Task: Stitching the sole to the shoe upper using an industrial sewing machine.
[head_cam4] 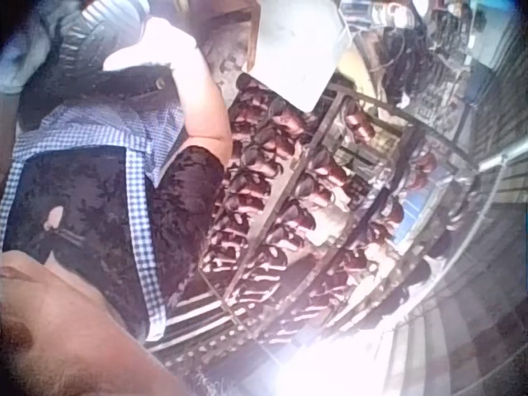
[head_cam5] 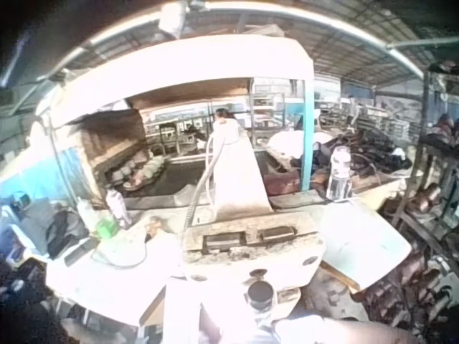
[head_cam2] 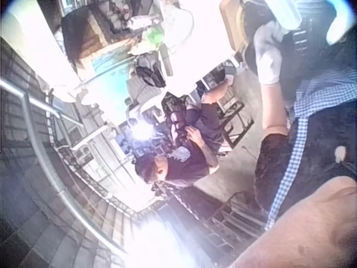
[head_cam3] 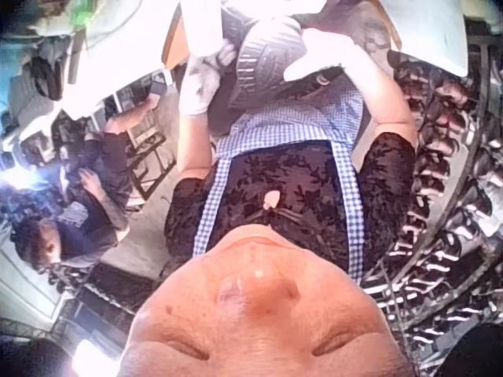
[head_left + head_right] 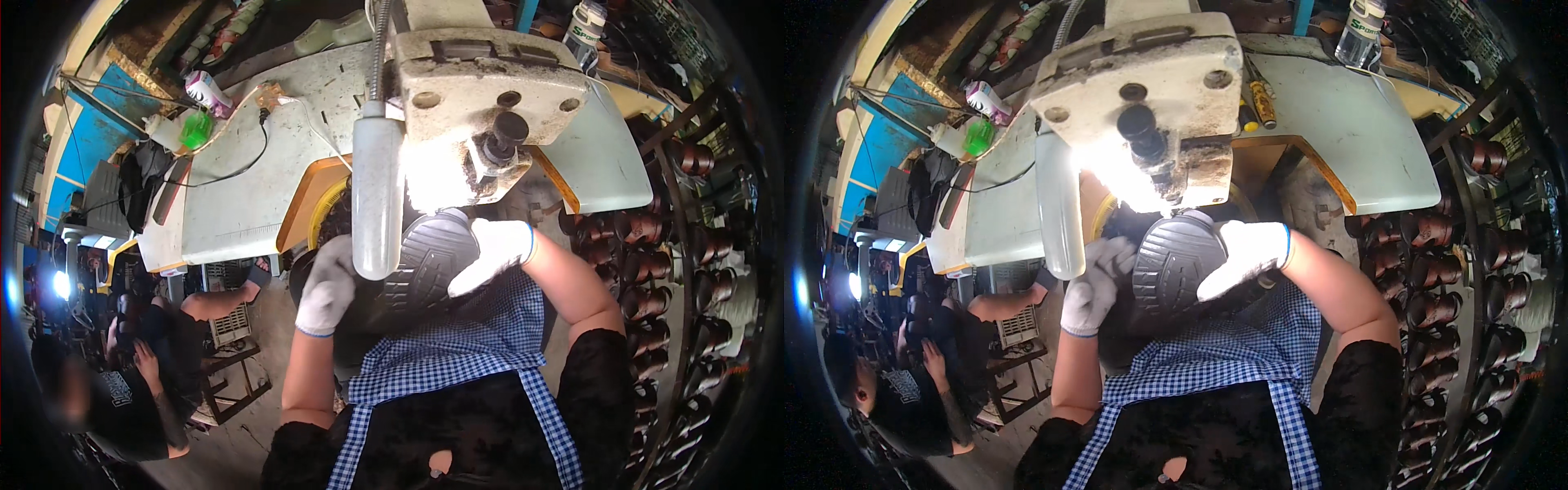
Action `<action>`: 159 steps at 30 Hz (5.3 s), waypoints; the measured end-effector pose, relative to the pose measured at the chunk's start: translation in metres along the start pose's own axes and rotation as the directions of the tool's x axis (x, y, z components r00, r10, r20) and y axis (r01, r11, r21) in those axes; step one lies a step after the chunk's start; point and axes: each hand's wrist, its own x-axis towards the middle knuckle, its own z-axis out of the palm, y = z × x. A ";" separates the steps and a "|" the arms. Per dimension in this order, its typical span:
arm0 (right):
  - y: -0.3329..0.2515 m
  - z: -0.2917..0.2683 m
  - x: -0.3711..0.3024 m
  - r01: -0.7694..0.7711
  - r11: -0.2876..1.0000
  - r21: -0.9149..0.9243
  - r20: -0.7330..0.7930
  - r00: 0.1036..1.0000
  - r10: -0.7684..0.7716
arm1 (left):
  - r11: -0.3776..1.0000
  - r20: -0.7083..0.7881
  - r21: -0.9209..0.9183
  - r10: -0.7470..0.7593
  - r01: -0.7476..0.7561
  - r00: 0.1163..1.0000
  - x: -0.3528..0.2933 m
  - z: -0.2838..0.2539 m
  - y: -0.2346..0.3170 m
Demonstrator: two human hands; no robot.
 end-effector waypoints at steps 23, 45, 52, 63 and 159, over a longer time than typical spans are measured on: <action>0.046 0.058 -0.020 0.267 0.857 -0.441 -0.742 0.429 -0.516 | 0.884 -0.176 0.411 -0.164 0.223 0.971 0.050 0.099 0.016; 0.147 0.026 -0.035 0.942 0.299 0.149 -0.968 0.201 -0.151 | 1.000 -0.403 0.006 -0.005 0.008 0.915 0.036 0.103 -0.012; 0.120 0.079 -0.029 0.359 0.930 -0.076 -0.929 0.314 -0.197 | 0.994 -0.513 -0.107 -0.048 -0.009 0.857 0.020 0.076 -0.009; 0.072 0.101 0.058 0.576 0.817 0.019 -0.719 0.576 -0.389 | 0.999 -0.477 0.005 0.030 -0.032 0.879 0.003 -0.027 0.013; 0.121 0.120 -0.095 0.902 0.277 0.330 -0.943 0.308 0.123 | 0.904 0.287 -0.068 -0.388 0.422 0.876 0.044 0.101 -0.036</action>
